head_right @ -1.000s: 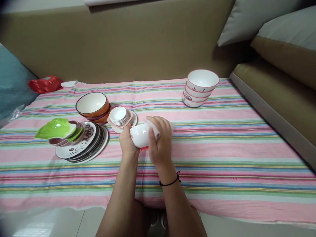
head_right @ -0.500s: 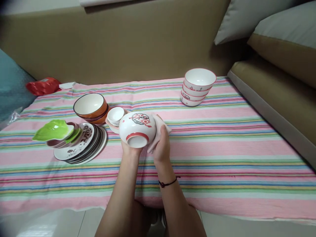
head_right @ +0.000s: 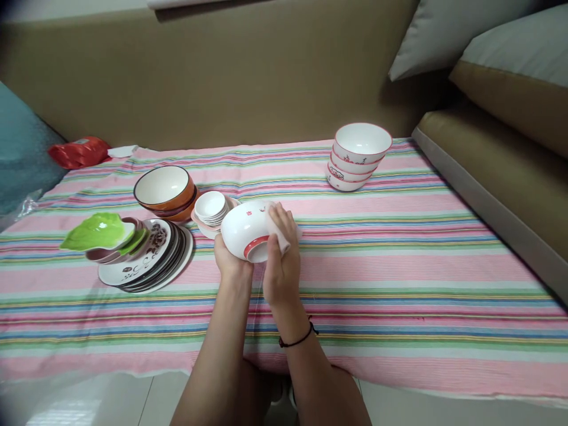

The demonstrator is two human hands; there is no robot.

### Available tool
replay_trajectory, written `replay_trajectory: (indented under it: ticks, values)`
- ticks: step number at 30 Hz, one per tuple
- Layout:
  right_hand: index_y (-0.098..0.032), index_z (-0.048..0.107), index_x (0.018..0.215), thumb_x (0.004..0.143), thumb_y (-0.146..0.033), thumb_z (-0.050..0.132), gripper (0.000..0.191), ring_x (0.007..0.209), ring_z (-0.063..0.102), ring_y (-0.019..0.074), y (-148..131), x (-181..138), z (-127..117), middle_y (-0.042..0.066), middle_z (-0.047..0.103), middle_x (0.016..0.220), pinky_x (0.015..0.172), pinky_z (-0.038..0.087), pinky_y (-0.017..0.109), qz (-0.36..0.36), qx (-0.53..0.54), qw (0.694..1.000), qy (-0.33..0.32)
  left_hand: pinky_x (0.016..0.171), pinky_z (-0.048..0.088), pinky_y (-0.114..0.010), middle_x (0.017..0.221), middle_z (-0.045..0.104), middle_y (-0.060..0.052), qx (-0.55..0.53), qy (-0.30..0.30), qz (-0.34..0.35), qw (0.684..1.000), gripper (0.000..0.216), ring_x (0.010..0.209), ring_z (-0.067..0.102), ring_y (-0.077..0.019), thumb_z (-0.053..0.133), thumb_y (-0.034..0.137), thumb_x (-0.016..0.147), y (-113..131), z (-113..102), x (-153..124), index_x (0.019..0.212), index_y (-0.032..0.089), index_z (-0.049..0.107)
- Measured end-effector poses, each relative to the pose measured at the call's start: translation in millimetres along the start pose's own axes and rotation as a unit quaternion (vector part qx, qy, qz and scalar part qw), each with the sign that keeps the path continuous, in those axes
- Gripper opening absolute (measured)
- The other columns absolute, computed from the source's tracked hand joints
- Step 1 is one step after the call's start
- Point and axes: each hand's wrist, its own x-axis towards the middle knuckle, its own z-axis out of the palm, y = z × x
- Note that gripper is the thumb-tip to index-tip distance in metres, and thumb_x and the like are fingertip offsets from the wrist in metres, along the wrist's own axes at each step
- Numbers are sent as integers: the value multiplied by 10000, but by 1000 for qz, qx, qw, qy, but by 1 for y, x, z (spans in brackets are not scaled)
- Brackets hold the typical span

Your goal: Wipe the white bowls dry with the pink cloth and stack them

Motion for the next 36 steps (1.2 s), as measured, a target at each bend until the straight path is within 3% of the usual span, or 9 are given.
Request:
replay_trajectory:
  ticks: [5, 9, 13, 17, 19, 23, 27, 34, 36]
  values:
    - [-286, 525, 1364, 970, -268, 389, 417, 1476, 257, 239, -11, -1, -5, -8, 511, 1463, 1208, 166, 564, -139, -148, 971, -131, 752, 523, -284, 828, 704, -81, -13, 12, -62, 998, 315, 841, 672, -215, 439, 306, 821, 3, -1, -3, 879, 115, 683]
    - [-296, 514, 1372, 978, -290, 371, 420, 1477, 255, 241, -8, 0, -4, -6, 491, 1479, 1204, 176, 559, -138, -131, 975, -115, 730, 514, -275, 793, 688, -56, 5, 4, -23, 1000, 244, 789, 659, -194, 485, 282, 786, 6, -1, -1, 854, 132, 665]
    - [-254, 526, 1375, 981, -398, 324, 465, 1432, 345, 251, 3, 8, -4, 30, 460, 1500, 1189, 260, 503, 3, 11, 1000, 10, 550, 427, -227, 625, 557, 22, 122, -4, 90, 988, 166, 562, 531, -116, 603, 326, 732, 6, -4, 0, 721, 161, 593]
    - [-174, 646, 1216, 941, -479, 292, 542, 1319, 479, 287, 14, 15, -13, 79, 548, 1406, 1101, 373, 495, 215, 173, 955, 112, 439, 243, -213, 496, 309, 60, 293, -80, 157, 940, 363, 453, 294, -61, 623, 359, 738, 3, -7, -8, 531, 191, 377]
    - [-183, 670, 1149, 928, -494, 302, 529, 1256, 523, 276, 16, 15, -17, 74, 591, 1339, 1043, 415, 472, 236, 172, 946, 138, 441, 207, -221, 493, 256, 57, 344, -122, 168, 916, 420, 460, 248, -60, 594, 362, 765, 1, -7, -12, 513, 201, 300]
    - [-209, 689, 984, 949, -444, 347, 417, 1103, 573, 232, 7, 12, -21, 63, 650, 1147, 977, 423, 411, 83, 20, 990, 111, 445, 198, -229, 504, 237, 49, 354, -131, 154, 913, 420, 468, 234, -67, 544, 364, 799, 1, -6, -14, 528, 207, 264]
    - [-226, 638, 930, 973, -354, 346, 322, 953, 570, 220, -2, 7, -21, 54, 653, 955, 901, 422, 410, -44, -118, 990, 61, 450, 197, -234, 504, 240, 46, 374, -134, 160, 904, 431, 477, 236, -73, 546, 371, 801, 3, -8, -10, 521, 208, 263]
    - [-201, 621, 1009, 965, -310, 366, 281, 951, 544, 243, 1, 5, -15, 84, 657, 972, 947, 389, 459, -126, -268, 955, -4, 477, 176, -252, 511, 227, 42, 447, -169, 242, 844, 457, 504, 220, -76, 548, 353, 822, -4, -12, -10, 519, 200, 241]
    - [-198, 628, 998, 964, -311, 362, 291, 938, 545, 241, 0, 7, -15, 84, 661, 962, 946, 387, 457, -123, -272, 955, -10, 476, 177, -248, 513, 228, 41, 444, -164, 241, 847, 452, 506, 221, -75, 549, 343, 818, -6, -12, -11, 521, 199, 240]
